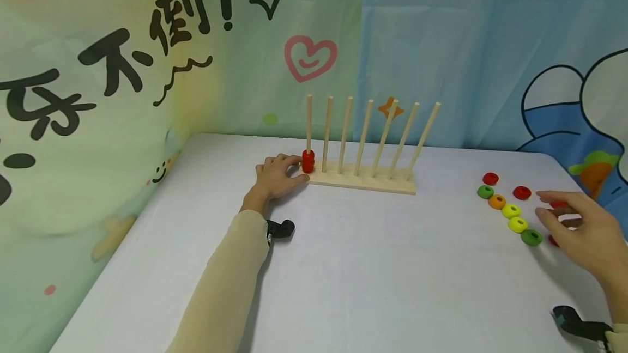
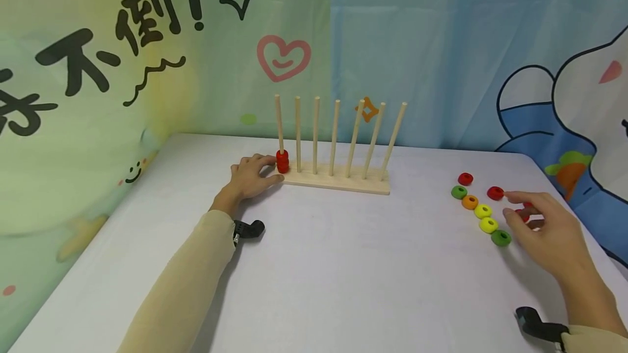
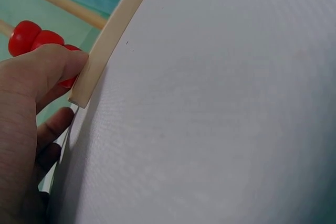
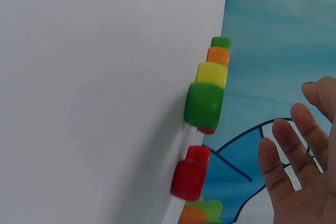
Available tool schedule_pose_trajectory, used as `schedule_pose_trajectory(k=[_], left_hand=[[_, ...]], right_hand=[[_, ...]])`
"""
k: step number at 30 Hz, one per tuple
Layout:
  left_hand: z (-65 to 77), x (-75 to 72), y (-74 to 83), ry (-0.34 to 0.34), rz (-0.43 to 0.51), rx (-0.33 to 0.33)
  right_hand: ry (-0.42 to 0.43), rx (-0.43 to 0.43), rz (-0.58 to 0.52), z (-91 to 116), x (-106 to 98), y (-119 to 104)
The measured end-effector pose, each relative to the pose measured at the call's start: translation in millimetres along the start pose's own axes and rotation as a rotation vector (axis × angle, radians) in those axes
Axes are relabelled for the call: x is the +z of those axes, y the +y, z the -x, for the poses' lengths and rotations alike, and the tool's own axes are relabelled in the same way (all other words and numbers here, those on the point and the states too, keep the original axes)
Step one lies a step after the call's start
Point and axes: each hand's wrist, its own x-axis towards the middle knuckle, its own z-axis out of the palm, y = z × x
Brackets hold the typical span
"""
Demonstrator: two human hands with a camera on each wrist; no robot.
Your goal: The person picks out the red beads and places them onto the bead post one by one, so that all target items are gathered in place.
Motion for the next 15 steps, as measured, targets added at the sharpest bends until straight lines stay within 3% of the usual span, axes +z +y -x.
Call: schedule_pose_trajectory(k=[7,15], left_hand=[[0.0,0.3,-0.1,0.003,0.008,-0.001],[0.3,1.6,0.1,0.001,0.014,-0.005]], right_hand=[[-0.023,0.019,0.006,6,-1,12],[-0.123,0.092,0.054,11,-1,30]])
